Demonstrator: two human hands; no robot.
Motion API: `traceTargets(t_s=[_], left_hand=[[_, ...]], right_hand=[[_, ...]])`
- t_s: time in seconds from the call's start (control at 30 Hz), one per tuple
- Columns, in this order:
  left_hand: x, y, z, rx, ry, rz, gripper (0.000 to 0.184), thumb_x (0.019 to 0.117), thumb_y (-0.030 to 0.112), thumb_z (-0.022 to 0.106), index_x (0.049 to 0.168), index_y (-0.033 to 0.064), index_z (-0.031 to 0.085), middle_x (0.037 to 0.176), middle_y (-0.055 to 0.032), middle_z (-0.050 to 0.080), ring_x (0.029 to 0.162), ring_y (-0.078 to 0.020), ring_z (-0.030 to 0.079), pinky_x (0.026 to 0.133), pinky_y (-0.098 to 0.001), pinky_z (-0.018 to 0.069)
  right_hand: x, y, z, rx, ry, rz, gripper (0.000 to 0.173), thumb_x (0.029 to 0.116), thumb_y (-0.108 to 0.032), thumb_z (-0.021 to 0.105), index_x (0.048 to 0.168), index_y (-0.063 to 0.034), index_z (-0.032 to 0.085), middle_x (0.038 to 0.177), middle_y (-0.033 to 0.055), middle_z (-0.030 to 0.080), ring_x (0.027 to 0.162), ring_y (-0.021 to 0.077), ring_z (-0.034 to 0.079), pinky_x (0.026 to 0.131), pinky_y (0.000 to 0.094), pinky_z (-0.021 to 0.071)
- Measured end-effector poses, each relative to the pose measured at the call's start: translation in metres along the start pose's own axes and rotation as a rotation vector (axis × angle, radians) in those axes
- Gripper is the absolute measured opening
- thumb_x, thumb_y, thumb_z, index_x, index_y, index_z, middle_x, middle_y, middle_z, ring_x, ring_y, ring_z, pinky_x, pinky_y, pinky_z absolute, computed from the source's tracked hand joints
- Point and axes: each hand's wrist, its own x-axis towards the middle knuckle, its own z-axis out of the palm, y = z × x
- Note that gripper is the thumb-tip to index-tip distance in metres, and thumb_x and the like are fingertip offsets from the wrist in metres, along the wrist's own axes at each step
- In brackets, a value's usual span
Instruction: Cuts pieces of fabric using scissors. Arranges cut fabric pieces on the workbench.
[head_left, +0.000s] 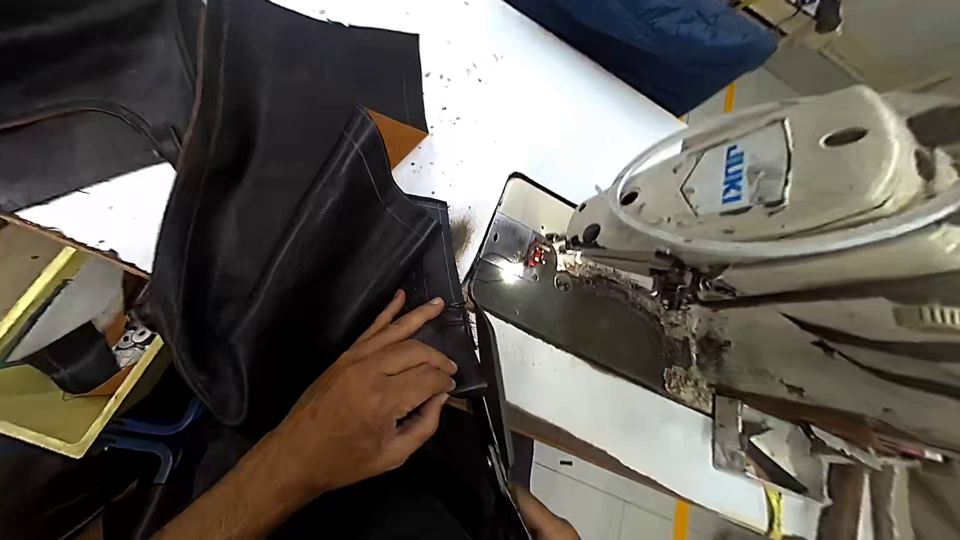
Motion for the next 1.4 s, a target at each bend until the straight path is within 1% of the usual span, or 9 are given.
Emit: traceTargets(t_s=[0.1, 0.37, 0.57, 0.8, 1.0, 1.1, 1.2, 1.27, 1.4], left_hand=[[-0.001, -0.001, 0.002, 0.017, -0.014, 0.025, 0.015, 0.0978, 0.017, 0.063, 0.097, 0.0138, 0.077, 0.114, 0.0029, 0.076, 0.138, -0.0236, 0.055, 0.125, -0.0566, 0.0323], [-0.001, -0.002, 0.0, 0.004, -0.022, 0.024, 0.015, 0.098, 0.017, 0.062, 0.096, 0.0135, 0.077, 0.114, 0.0032, 0.076, 0.137, -0.0232, 0.056, 0.125, -0.056, 0.033], [-0.001, -0.002, -0.001, 0.0, -0.028, 0.018, 0.014, 0.0971, 0.016, 0.063, 0.096, 0.0132, 0.077, 0.114, 0.0029, 0.076, 0.137, -0.0232, 0.056, 0.125, -0.0565, 0.0327], [-0.001, -0.002, -0.002, 0.0, -0.031, 0.007, 0.011, 0.0957, 0.016, 0.066, 0.096, 0.0142, 0.076, 0.113, 0.0028, 0.076, 0.135, -0.0233, 0.058, 0.123, -0.057, 0.0357], [0.001, -0.002, -0.001, 0.036, -0.031, 0.006, 0.009, 0.0935, 0.015, 0.068, 0.096, 0.0154, 0.076, 0.111, 0.0034, 0.077, 0.134, -0.0246, 0.059, 0.122, -0.0573, 0.0373], [0.002, -0.002, -0.002, 0.026, -0.033, 0.017, 0.009, 0.093, 0.015, 0.068, 0.095, 0.0153, 0.076, 0.11, 0.0029, 0.077, 0.133, -0.0255, 0.06, 0.122, -0.058, 0.0377], [0.001, 0.001, -0.008, -0.088, -0.022, 0.01, 0.007, 0.0936, 0.016, 0.068, 0.094, 0.0139, 0.075, 0.11, 0.0016, 0.077, 0.133, -0.0274, 0.06, 0.122, -0.0586, 0.0379], [-0.004, 0.004, -0.012, -0.164, -0.023, 0.004, 0.008, 0.0941, 0.016, 0.067, 0.094, 0.013, 0.074, 0.109, 0.0005, 0.077, 0.131, -0.0279, 0.061, 0.122, -0.0585, 0.0381], [-0.009, 0.007, -0.012, -0.251, -0.034, 0.002, 0.006, 0.0935, 0.015, 0.069, 0.092, 0.0117, 0.074, 0.109, -0.0015, 0.077, 0.133, -0.0305, 0.06, 0.123, -0.0595, 0.036]], right_hand=[[0.011, 0.006, 0.007, -0.045, 0.063, -0.072, 0.081, 0.0901, -0.08, 0.049, 0.104, -0.0005, 0.062, 0.078, 0.008, 0.063, 0.071, 0.0158, 0.063, 0.064, 0.0385, 0.0548], [0.023, -0.002, 0.008, -0.073, 0.084, -0.077, 0.078, 0.09, -0.08, 0.048, 0.098, -0.0036, 0.061, 0.072, 0.0064, 0.06, 0.063, 0.0163, 0.06, 0.057, 0.038, 0.0517], [0.023, -0.004, 0.01, -0.049, 0.147, -0.094, 0.065, 0.0915, -0.071, 0.058, 0.087, -0.0059, 0.063, 0.068, 0.0039, 0.06, 0.06, 0.0121, 0.058, 0.054, 0.034, 0.048], [0.023, -0.005, 0.015, -0.038, 0.195, -0.091, 0.058, 0.0925, -0.062, 0.065, 0.08, -0.0063, 0.061, 0.062, 0.0038, 0.057, 0.053, 0.013, 0.054, 0.048, 0.0349, 0.0441], [0.024, -0.008, 0.02, 0.017, 0.233, -0.062, 0.051, 0.0933, -0.053, 0.071, 0.073, -0.0075, 0.06, 0.055, 0.0032, 0.055, 0.046, 0.0129, 0.054, 0.043, 0.0348, 0.0444], [0.018, -0.001, 0.014, 0.104, 0.127, -0.056, 0.055, 0.0948, -0.06, 0.064, 0.079, -0.0075, 0.06, 0.059, 0.0039, 0.057, 0.049, 0.0156, 0.058, 0.046, 0.0375, 0.0501], [0.017, 0.002, 0.004, 0.101, -0.001, -0.051, 0.071, 0.0917, -0.077, 0.051, 0.091, -0.0068, 0.062, 0.07, 0.0058, 0.059, 0.06, 0.0184, 0.06, 0.056, 0.041, 0.0516], [0.025, -0.009, 0.007, 0.091, 0.014, -0.055, 0.074, 0.0902, -0.08, 0.049, 0.093, -0.0069, 0.063, 0.07, 0.0056, 0.059, 0.059, 0.0182, 0.06, 0.055, 0.0409, 0.0521], [0.048, -0.027, 0.018, 0.122, 0.099, -0.035, 0.072, 0.0864, -0.08, 0.054, 0.093, -0.0093, 0.063, 0.066, 0.0018, 0.06, 0.054, 0.0153, 0.061, 0.051, 0.0375, 0.0532]])
